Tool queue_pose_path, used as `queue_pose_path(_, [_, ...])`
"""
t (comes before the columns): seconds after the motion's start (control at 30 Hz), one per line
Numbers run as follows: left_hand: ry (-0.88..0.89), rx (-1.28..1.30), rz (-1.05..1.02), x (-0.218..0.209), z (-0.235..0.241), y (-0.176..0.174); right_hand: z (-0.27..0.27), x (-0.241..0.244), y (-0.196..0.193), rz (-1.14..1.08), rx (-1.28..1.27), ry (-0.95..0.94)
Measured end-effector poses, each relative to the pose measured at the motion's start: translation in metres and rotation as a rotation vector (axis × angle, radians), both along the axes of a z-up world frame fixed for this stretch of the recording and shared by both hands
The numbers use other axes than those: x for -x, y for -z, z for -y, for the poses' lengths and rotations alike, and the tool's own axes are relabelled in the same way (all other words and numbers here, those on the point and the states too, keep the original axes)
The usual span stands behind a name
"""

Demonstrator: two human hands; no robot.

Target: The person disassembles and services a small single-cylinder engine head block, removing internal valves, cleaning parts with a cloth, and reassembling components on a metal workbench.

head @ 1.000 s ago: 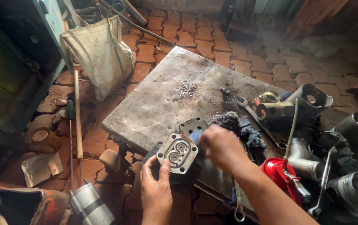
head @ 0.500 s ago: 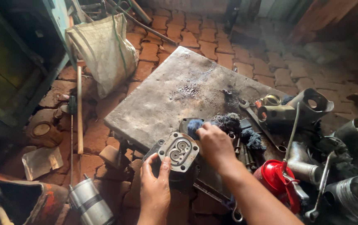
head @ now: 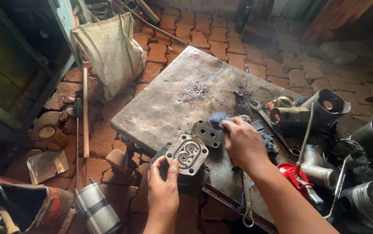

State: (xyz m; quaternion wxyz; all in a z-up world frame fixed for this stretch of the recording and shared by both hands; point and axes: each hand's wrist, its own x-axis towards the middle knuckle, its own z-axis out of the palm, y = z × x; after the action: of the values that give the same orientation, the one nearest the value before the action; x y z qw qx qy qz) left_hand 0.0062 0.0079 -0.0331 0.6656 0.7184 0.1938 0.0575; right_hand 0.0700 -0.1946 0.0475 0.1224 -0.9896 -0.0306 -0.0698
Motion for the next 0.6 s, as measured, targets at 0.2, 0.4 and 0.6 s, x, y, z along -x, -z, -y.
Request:
queue_pose_path(0.2, [0.017,-0.034,-0.055,0.002,-0.002,-0.002,-0.018,-0.008,0.032,-0.006,0.128,-0.050])
queue_pose_path(0.4, [0.016,-0.091,-0.009,-0.002,-0.002,0.002,-0.031,-0.013,0.025,-0.223,0.100,0.064])
queue_pose_path(0.6, [0.031,0.017,-0.002,0.002,-0.002,0.004,-0.023,-0.042,0.026,0.089,-0.142,-0.053])
